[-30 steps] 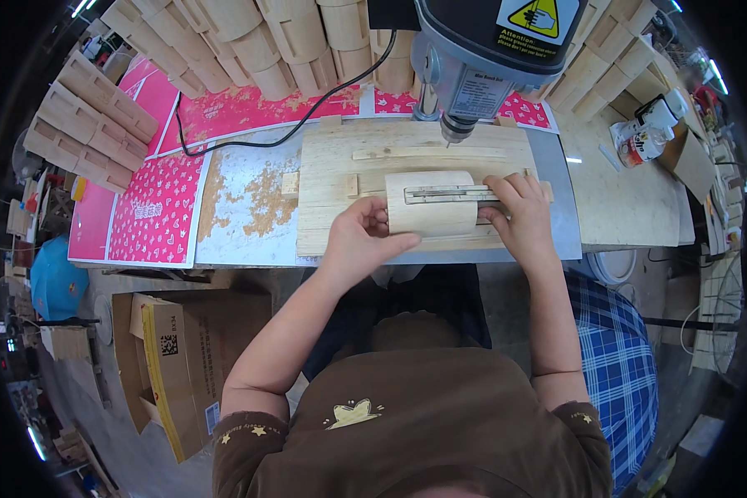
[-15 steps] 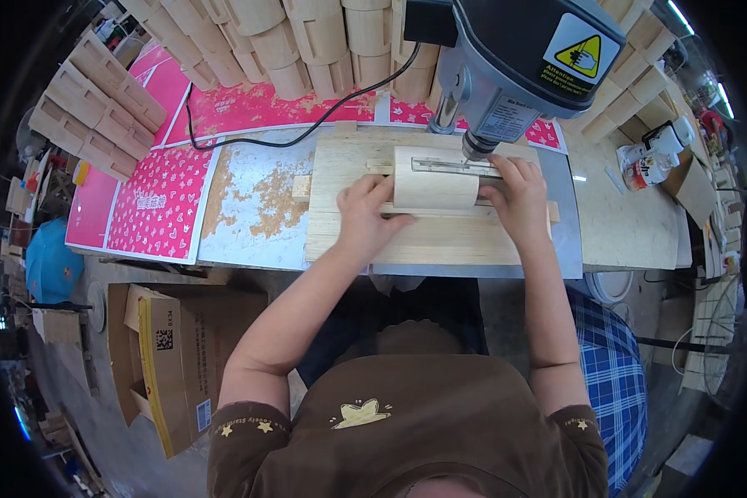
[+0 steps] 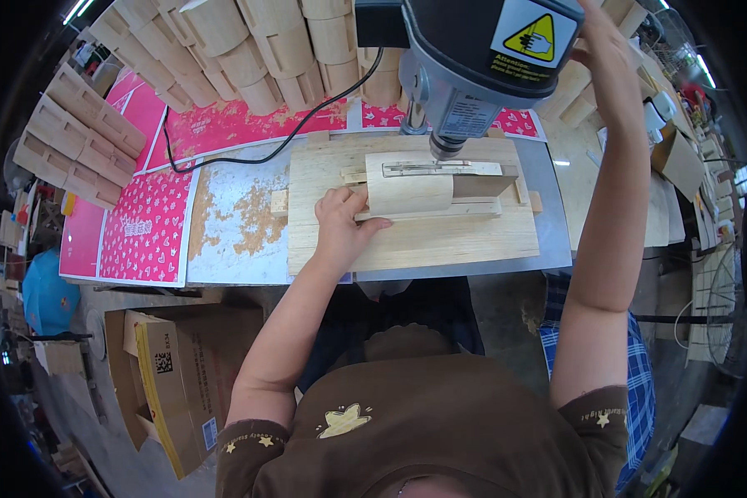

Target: The recorder uses a drill press to drill holes into cylindrical wooden blocks while using a jig.

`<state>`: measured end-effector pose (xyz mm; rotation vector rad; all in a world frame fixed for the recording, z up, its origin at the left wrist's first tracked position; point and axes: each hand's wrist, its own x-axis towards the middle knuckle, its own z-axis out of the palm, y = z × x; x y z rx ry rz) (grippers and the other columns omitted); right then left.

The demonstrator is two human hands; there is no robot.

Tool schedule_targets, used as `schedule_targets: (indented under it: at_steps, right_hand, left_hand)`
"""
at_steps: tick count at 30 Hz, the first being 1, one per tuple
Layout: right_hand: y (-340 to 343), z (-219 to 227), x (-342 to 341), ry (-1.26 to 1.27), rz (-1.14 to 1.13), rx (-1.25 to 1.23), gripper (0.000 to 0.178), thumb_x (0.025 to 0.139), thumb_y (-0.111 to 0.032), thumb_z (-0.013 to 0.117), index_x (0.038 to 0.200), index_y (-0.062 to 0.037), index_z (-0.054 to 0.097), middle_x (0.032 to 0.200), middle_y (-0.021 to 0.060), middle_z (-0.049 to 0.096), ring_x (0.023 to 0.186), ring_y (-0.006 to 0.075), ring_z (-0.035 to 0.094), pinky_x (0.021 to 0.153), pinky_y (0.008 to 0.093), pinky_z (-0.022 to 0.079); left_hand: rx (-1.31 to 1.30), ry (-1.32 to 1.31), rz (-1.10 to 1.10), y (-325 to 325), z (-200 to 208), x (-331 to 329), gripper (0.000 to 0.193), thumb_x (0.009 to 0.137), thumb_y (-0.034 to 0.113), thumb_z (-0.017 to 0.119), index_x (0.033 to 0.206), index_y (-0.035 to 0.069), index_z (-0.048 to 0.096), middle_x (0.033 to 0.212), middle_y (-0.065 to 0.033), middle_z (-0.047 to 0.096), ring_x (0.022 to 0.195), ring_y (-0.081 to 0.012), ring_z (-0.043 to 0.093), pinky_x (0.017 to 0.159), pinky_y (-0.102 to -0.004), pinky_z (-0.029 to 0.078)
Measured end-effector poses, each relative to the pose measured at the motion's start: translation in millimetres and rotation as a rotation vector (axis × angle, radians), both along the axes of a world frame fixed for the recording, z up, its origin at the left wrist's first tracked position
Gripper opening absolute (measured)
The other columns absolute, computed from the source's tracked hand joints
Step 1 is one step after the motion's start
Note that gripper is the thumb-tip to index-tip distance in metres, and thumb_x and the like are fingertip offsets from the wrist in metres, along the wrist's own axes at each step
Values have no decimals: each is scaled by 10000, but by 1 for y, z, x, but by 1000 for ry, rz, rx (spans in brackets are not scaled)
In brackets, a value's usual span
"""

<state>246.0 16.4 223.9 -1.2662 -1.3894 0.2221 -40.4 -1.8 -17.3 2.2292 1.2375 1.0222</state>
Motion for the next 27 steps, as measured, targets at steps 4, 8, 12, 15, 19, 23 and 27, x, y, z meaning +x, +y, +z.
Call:
schedule_targets:
  at_steps: [4, 8, 12, 15, 19, 23, 27]
  right_hand:
    - [-1, 4, -20, -293, -94, 158, 369, 899, -329, 504, 905, 14, 639, 754, 88, 639, 747, 165, 596, 661, 262, 455]
    - [-64, -16, -26, -464, -189, 54, 170, 868, -113, 584, 972, 21, 606, 746, 99, 573, 689, 119, 559, 610, 260, 429]
    - [-98, -80, -44, -336, -223, 112, 126, 864, -88, 555, 857, 13, 631, 617, 78, 524, 574, 142, 527, 573, 277, 394]
    - [-92, -127, -48, -416, -230, 207, 112, 852, -53, 544, 897, -14, 639, 681, 61, 559, 654, 180, 559, 742, 328, 415]
    - [-70, -167, -47, -377, -222, 306, 129, 825, -37, 554, 926, -30, 635, 775, 56, 580, 743, 193, 555, 933, 393, 333]
    - [-76, -143, -40, -505, -177, 388, 97, 804, -31, 567, 881, -23, 627, 733, 63, 564, 699, 196, 540, 936, 412, 334]
    - [-63, -60, -33, -395, -308, 433, 205, 889, -137, 517, 776, 8, 610, 606, 40, 513, 587, 90, 480, 643, 266, 409]
  left_hand:
    - [-30, -11, -2, 1, -1, 0, 476, 549, 241, 813, 979, 121, 647, 748, 3, 503, 806, -214, 485, 782, -369, 323]
    - [-12, -4, -22, 2, -2, -1, 492, 546, 242, 813, 994, 123, 649, 738, 1, 491, 794, -211, 482, 777, -367, 321]
    - [1, 5, -11, 1, -2, -1, 501, 551, 247, 812, 1008, 119, 648, 736, -4, 487, 784, -211, 481, 774, -366, 318]
    - [-2, 6, -9, 0, -2, 0, 508, 552, 247, 812, 1016, 119, 649, 736, -4, 488, 782, -210, 481, 776, -367, 316]
    - [-8, -1, -5, 0, -1, 0, 510, 551, 241, 814, 1020, 123, 651, 733, -1, 488, 782, -202, 486, 783, -366, 311]
    - [-25, 15, 7, 0, 1, -1, 506, 551, 238, 815, 1016, 127, 652, 733, 1, 491, 784, -195, 489, 791, -360, 306]
    - [-36, 35, 29, -4, 3, 6, 503, 548, 244, 817, 1011, 136, 654, 729, 4, 499, 798, -190, 496, 807, -373, 293]
